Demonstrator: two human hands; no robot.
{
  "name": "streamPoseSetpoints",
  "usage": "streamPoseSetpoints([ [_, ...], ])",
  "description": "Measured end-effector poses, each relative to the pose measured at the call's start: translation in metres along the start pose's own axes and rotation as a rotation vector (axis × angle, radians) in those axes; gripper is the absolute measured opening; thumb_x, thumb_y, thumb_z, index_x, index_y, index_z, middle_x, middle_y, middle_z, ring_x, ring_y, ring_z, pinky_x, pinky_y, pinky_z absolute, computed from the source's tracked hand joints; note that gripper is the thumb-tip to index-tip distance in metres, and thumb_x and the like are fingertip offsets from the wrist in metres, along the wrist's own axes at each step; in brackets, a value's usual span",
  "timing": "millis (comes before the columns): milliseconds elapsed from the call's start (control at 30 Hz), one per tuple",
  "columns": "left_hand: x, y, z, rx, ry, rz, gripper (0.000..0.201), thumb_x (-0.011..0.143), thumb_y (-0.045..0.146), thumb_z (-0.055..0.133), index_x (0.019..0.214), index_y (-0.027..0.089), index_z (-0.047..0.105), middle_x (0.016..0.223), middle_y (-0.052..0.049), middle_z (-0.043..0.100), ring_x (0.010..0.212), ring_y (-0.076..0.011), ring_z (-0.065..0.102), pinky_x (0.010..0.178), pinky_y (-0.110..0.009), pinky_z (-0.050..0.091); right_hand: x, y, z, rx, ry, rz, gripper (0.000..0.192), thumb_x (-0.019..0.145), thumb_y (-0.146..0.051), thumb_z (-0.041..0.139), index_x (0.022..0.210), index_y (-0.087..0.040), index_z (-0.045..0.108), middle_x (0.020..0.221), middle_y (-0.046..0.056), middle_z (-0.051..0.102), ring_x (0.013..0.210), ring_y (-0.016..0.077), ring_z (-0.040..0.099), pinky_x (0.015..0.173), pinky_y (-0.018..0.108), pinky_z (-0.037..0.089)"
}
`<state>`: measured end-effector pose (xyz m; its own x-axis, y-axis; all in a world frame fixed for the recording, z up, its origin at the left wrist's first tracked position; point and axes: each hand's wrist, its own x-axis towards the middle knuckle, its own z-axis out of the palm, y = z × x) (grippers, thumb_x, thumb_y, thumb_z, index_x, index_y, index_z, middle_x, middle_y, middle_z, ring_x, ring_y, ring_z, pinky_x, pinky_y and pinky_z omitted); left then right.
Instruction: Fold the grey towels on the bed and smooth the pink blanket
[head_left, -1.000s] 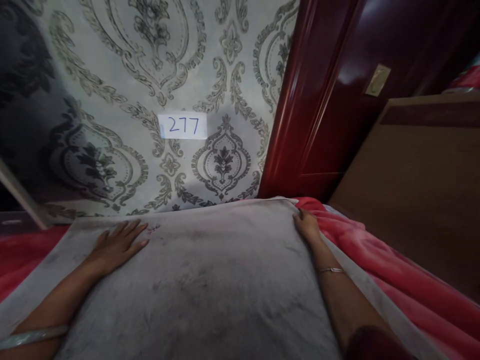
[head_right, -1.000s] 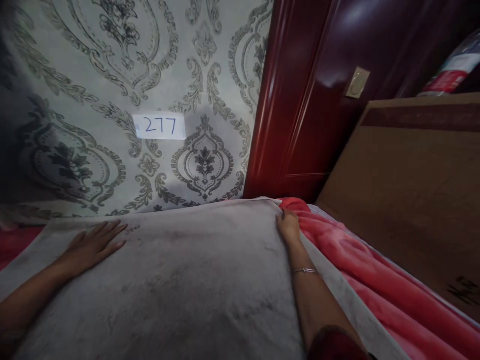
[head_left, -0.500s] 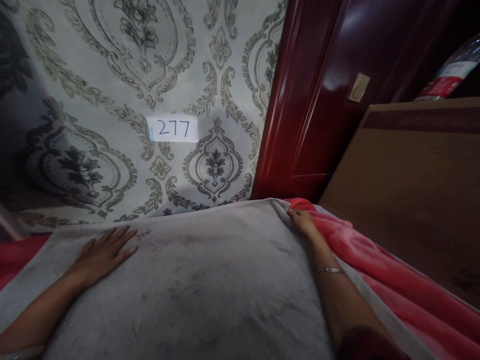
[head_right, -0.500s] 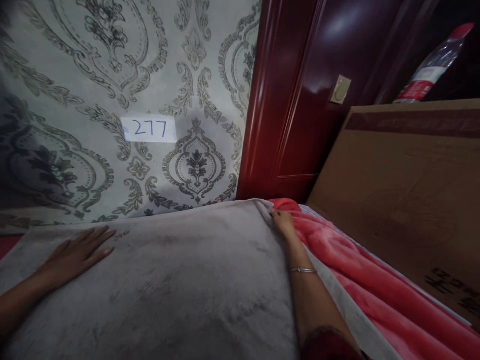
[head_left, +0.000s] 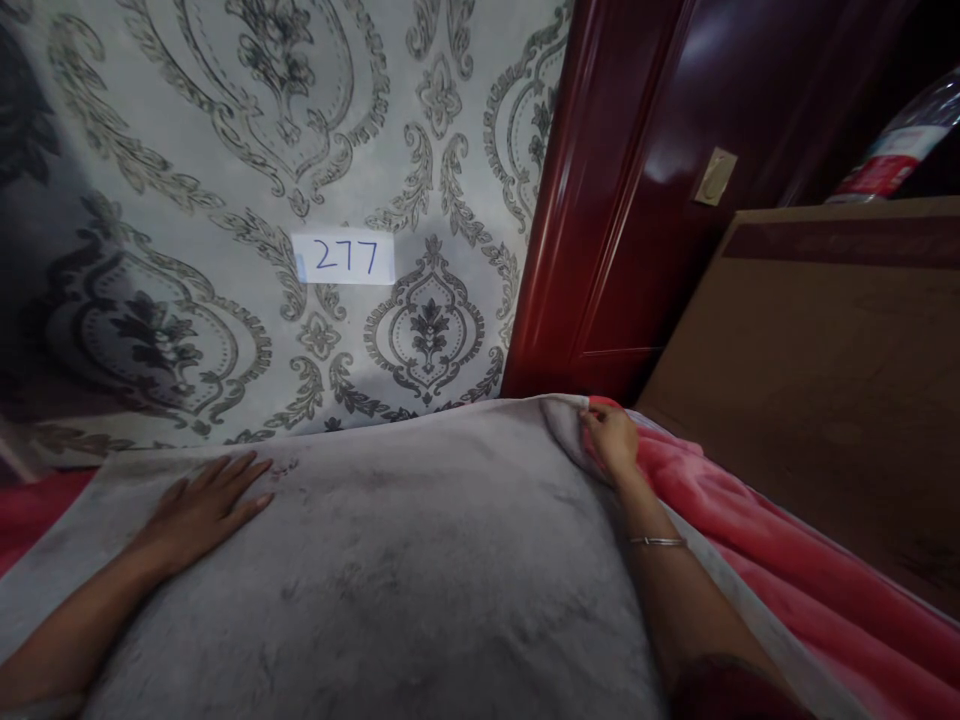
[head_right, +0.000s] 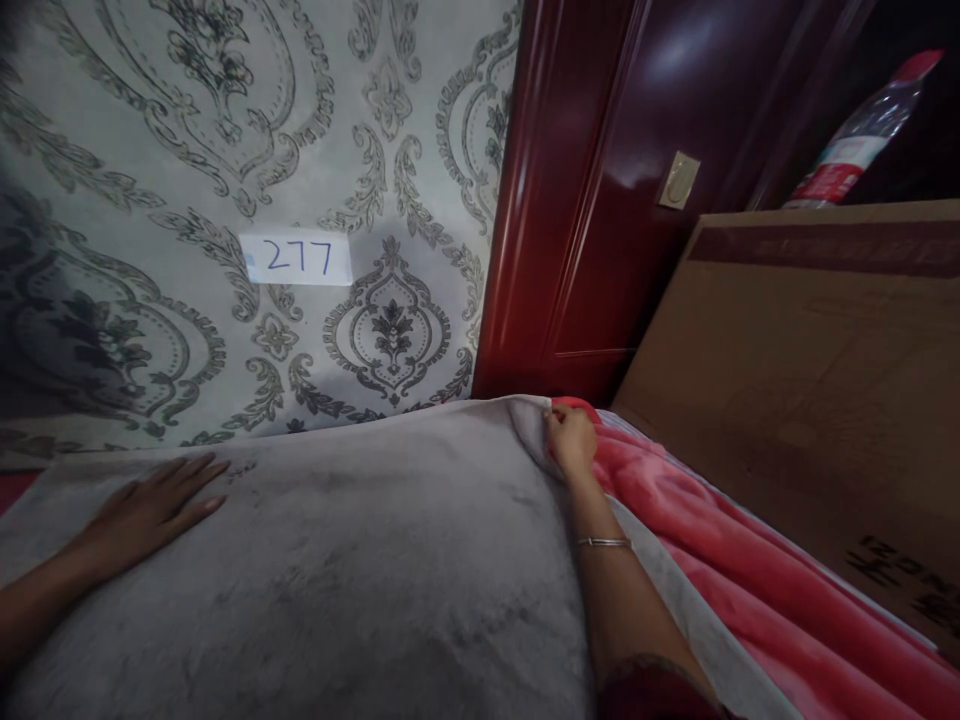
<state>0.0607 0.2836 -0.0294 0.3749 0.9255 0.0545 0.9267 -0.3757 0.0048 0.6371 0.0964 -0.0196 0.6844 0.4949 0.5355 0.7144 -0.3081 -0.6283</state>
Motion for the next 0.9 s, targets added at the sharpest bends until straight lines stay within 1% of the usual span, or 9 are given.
streamPoseSetpoints([
  [67,0.0,0.0,0.001,0.023,-0.015,-0.006,0.065,0.096,0.049,0.03,0.157,0.026,0.029,0.166,-0.002,0.02,0.155,-0.0293,0.012,0.122,-0.058,0.015,0.001,-0.007,-0.003,0.052,0.055,0.034,0.042,0.082,-0.046,0.054,0.099,-0.014,0.076,0.084,0.014,0.074,0.078,0.0294,0.069,0.071,0.039,0.052],
  [200,0.002,0.001,0.001,0.052,-0.037,-0.01,0.066,0.096,0.049,0.028,0.158,0.026,0.024,0.167,-0.001,0.017,0.155,-0.029,0.01,0.123,-0.058,0.014,0.002,-0.021,0.003,0.402,0.084,0.052,0.041,0.083,-0.047,0.052,0.098,-0.015,0.073,0.077,0.011,0.074,0.071,0.0264,0.069,0.065,0.036,0.054],
  [333,0.001,0.001,0.0,0.026,-0.017,-0.008,0.066,0.096,0.049,0.03,0.157,0.026,0.027,0.167,-0.002,0.019,0.155,-0.0292,0.011,0.123,-0.058,0.014,-0.001,-0.016,0.014,0.337,0.082,0.018,0.047,0.085,-0.037,0.047,0.12,-0.013,0.066,0.113,0.016,0.073,0.105,0.0283,0.069,0.093,0.042,0.053],
  [500,-0.002,0.003,-0.004,0.004,-0.034,-0.004,0.066,0.096,0.049,0.03,0.157,0.025,0.028,0.166,-0.002,0.021,0.155,-0.0289,0.011,0.123,-0.057,0.014,-0.013,0.001,0.034,0.233,-0.238,0.074,0.084,0.08,-0.025,0.052,0.158,-0.009,0.023,0.144,0.019,0.055,0.133,0.0245,0.053,0.11,0.042,0.042],
  [600,-0.003,0.004,-0.005,0.015,-0.037,-0.001,0.066,0.096,0.049,0.03,0.158,0.025,0.027,0.167,-0.003,0.019,0.155,-0.0288,0.01,0.123,-0.057,0.014,-0.016,0.006,0.041,0.245,-0.307,-0.012,0.097,0.082,-0.023,0.049,0.161,-0.013,-0.007,0.16,0.016,0.035,0.146,0.0181,0.037,0.116,0.042,0.035],
  [667,-0.003,0.004,-0.005,0.023,-0.042,0.0,0.067,0.096,0.049,0.029,0.158,0.025,0.027,0.167,-0.003,0.017,0.155,-0.0287,0.009,0.123,-0.057,0.013,-0.016,0.007,0.041,0.227,-0.325,-0.088,0.096,0.085,-0.024,0.045,0.159,-0.013,-0.015,0.164,0.014,0.025,0.15,0.016,0.029,0.119,0.042,0.032],
  [733,-0.003,0.004,-0.005,0.026,-0.035,-0.001,0.066,0.096,0.049,0.028,0.158,0.024,0.028,0.167,-0.004,0.016,0.155,-0.0282,0.012,0.123,-0.056,0.014,-0.015,0.009,0.04,0.144,-0.315,-0.132,0.086,0.087,-0.025,0.041,0.162,-0.013,-0.001,0.162,0.014,0.032,0.147,0.0174,0.034,0.118,0.041,0.032],
  [833,-0.002,0.003,-0.007,0.033,-0.019,-0.008,0.064,0.097,0.047,0.025,0.157,0.024,0.03,0.167,-0.006,0.018,0.154,-0.0258,0.016,0.123,-0.054,0.017,-0.014,0.01,0.038,0.007,-0.313,-0.168,0.066,0.089,-0.027,0.04,0.154,-0.013,0.038,0.151,0.013,0.05,0.141,0.0209,0.044,0.118,0.04,0.033],
  [900,-0.003,0.003,-0.008,0.053,-0.009,-0.043,0.065,0.098,0.048,0.023,0.157,0.023,0.029,0.168,-0.006,0.018,0.154,-0.0262,0.016,0.122,-0.056,0.016,-0.013,0.011,0.04,-0.032,-0.327,-0.207,0.063,0.089,-0.03,0.043,0.15,-0.014,0.044,0.153,0.012,0.047,0.145,0.0223,0.038,0.121,0.041,0.028],
])
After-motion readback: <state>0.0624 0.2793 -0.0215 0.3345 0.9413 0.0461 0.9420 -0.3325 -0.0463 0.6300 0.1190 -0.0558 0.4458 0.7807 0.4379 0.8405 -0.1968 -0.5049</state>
